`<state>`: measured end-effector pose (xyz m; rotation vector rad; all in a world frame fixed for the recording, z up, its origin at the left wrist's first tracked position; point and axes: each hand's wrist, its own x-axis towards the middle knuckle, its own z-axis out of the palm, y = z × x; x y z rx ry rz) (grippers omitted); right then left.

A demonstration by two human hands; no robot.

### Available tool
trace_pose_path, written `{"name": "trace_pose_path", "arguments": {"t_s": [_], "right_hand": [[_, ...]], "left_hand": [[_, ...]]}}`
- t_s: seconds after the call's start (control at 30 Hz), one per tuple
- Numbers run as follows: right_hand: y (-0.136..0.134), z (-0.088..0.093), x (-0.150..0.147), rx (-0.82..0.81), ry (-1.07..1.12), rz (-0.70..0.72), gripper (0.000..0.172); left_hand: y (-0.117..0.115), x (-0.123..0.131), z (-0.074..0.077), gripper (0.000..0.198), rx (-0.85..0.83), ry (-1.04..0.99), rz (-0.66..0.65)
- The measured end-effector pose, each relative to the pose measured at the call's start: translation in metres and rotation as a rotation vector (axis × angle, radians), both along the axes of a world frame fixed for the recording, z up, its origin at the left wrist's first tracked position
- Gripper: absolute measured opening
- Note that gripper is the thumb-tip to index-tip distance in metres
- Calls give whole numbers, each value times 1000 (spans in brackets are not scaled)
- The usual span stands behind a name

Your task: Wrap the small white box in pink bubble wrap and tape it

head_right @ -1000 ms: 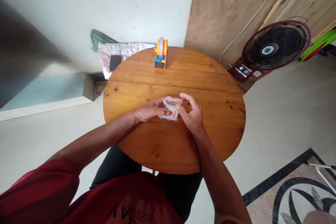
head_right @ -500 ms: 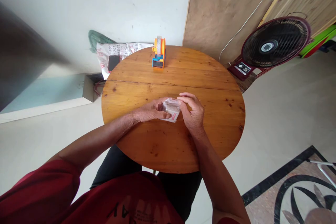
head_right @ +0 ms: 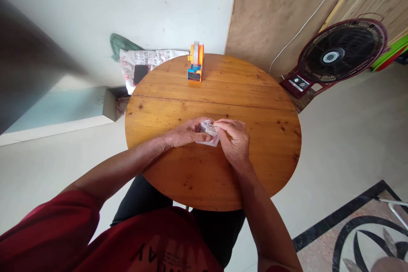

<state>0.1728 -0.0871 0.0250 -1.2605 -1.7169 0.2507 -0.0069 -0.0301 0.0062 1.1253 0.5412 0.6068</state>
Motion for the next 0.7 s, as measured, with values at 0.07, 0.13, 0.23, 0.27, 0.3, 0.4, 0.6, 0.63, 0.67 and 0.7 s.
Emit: {"name": "trace_pose_path", "arguments": {"t_s": [0.07, 0.13, 0.23, 0.27, 0.3, 0.4, 0.6, 0.63, 0.67, 0.7], "right_hand": [[-2, -1, 0, 0, -26, 9, 16], [-4, -2, -1, 6, -52, 15, 17], [-5, -3, -1, 22, -91, 22, 19], [-5, -4, -1, 34, -104, 26, 19], [-5, -5, -1, 50, -116, 30, 19], [-5, -9, -1, 100, -162, 30, 21], [-3, -17, 2, 137, -262, 7, 25], [-3, -18, 2, 148, -272, 4, 25], [-3, -17, 2, 160, -284, 4, 25], [-3, -16, 2, 172, -300, 6, 25]], "left_hand": [[1, -1, 0, 56, 6, 10, 7], [1, -1, 0, 56, 15, 12, -1], [2, -2, -3, 57, -8, -5, 3], [2, -2, -4, 58, -22, -12, 12], [2, -2, -5, 58, -37, -19, 24], [4, -2, -9, 58, -85, -37, 45], [4, -4, -8, 61, -203, -101, 9], [4, -5, -7, 61, -222, -104, 2], [4, -5, -7, 60, -239, -108, -3], [4, -5, -7, 59, -256, -114, -8]]}}
